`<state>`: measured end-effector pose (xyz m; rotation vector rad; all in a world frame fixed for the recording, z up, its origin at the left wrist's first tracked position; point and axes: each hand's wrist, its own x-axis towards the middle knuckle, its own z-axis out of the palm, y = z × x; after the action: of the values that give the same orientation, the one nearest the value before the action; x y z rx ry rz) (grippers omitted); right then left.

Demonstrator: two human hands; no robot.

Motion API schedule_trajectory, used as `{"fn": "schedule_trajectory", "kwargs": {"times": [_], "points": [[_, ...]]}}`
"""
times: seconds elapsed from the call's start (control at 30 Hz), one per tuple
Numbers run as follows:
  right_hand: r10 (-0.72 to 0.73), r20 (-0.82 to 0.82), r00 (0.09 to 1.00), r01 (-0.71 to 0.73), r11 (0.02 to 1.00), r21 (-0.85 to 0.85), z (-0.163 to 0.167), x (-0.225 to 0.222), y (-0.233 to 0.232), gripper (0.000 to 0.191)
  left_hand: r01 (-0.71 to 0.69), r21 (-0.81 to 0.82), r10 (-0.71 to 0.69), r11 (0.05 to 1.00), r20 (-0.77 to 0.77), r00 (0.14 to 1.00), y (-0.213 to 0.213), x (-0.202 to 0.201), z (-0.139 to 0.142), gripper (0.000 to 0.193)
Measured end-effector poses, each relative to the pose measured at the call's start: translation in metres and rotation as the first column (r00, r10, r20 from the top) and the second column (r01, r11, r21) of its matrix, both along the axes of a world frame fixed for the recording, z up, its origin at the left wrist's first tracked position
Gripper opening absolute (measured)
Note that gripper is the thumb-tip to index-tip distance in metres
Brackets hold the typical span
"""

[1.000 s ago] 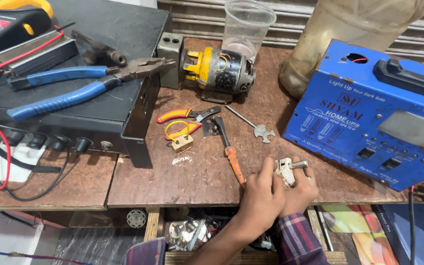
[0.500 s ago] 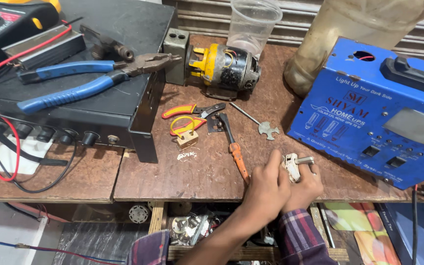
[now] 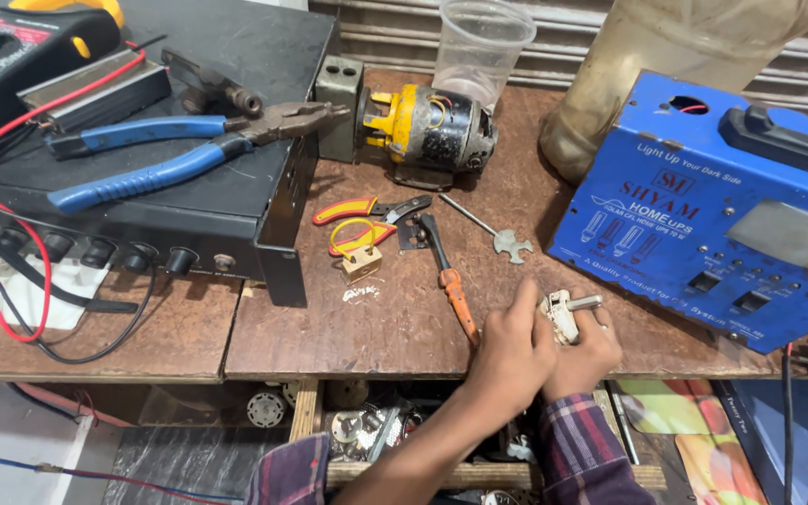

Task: The person disassembles a white electrical component on a workbench using a screwdriver, then retrieves a cylindrical metal part from a drawer and repeatedly rubs its surface with a small metal piece. The person places the disassembled component into the drawer and continues rubbing the metal part.

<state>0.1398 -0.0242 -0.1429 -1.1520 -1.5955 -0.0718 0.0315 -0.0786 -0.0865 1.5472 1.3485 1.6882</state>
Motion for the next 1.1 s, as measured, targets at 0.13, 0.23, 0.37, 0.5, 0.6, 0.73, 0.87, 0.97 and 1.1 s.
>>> {"fn": "schedule_trajectory", "kwargs": {"times": [0.13, 0.23, 0.37, 0.5, 0.6, 0.73, 0.87, 0.97, 1.1], "points": [[-0.005, -0.034, 0.999, 0.004, 1.0, -0.027, -0.002, 0.0, 0.002, 0.041, 0.006, -0.022, -0.006, 1.0, -0.007, 1.0, 0.0, 0.003, -0.001, 0.012], [0.001, -0.025, 1.0, -0.001, 1.0, -0.009, -0.003, 0.003, 0.005, 0.041, 0.01, -0.096, -0.008, 0.995, 0.02, 1.0, 0.004, 0.003, 0.002, 0.011], [-0.022, 0.009, 1.0, 0.022, 1.0, -0.002, -0.007, 0.004, 0.006, 0.042, -0.013, -0.024, 0.012, 1.0, -0.031, 0.999, 0.004, 0.003, 0.003, 0.009], [-0.002, 0.011, 1.0, 0.002, 1.0, 0.01, -0.009, 0.005, 0.005, 0.051, 0.008, -0.074, -0.008, 0.997, -0.01, 1.0, -0.001, 0.003, 0.004, 0.011], [-0.032, -0.03, 0.999, 0.031, 0.999, -0.025, -0.008, 0.005, 0.007, 0.043, 0.027, -0.133, -0.023, 0.991, 0.031, 0.999, -0.001, 0.003, 0.006, 0.01], [-0.028, 0.031, 0.999, 0.029, 1.0, -0.003, -0.007, 0.004, 0.006, 0.041, 0.044, -0.095, -0.044, 0.994, 0.003, 0.999, 0.0, 0.003, 0.008, 0.011], [-0.02, -0.021, 1.0, 0.02, 1.0, -0.012, -0.006, 0.003, 0.003, 0.036, -0.051, 0.051, 0.054, 0.997, -0.059, 0.997, 0.007, 0.005, 0.008, 0.012], [-0.021, -0.029, 0.999, 0.02, 0.999, -0.045, -0.004, 0.004, 0.002, 0.031, 0.039, -0.052, -0.038, 0.998, 0.003, 0.999, 0.009, 0.007, 0.005, 0.008], [-0.009, 0.015, 1.0, 0.009, 1.0, 0.014, -0.002, 0.002, 0.0, 0.039, -0.023, 0.049, 0.024, 0.999, -0.035, 0.999, 0.0, 0.011, 0.001, 0.006]]}}
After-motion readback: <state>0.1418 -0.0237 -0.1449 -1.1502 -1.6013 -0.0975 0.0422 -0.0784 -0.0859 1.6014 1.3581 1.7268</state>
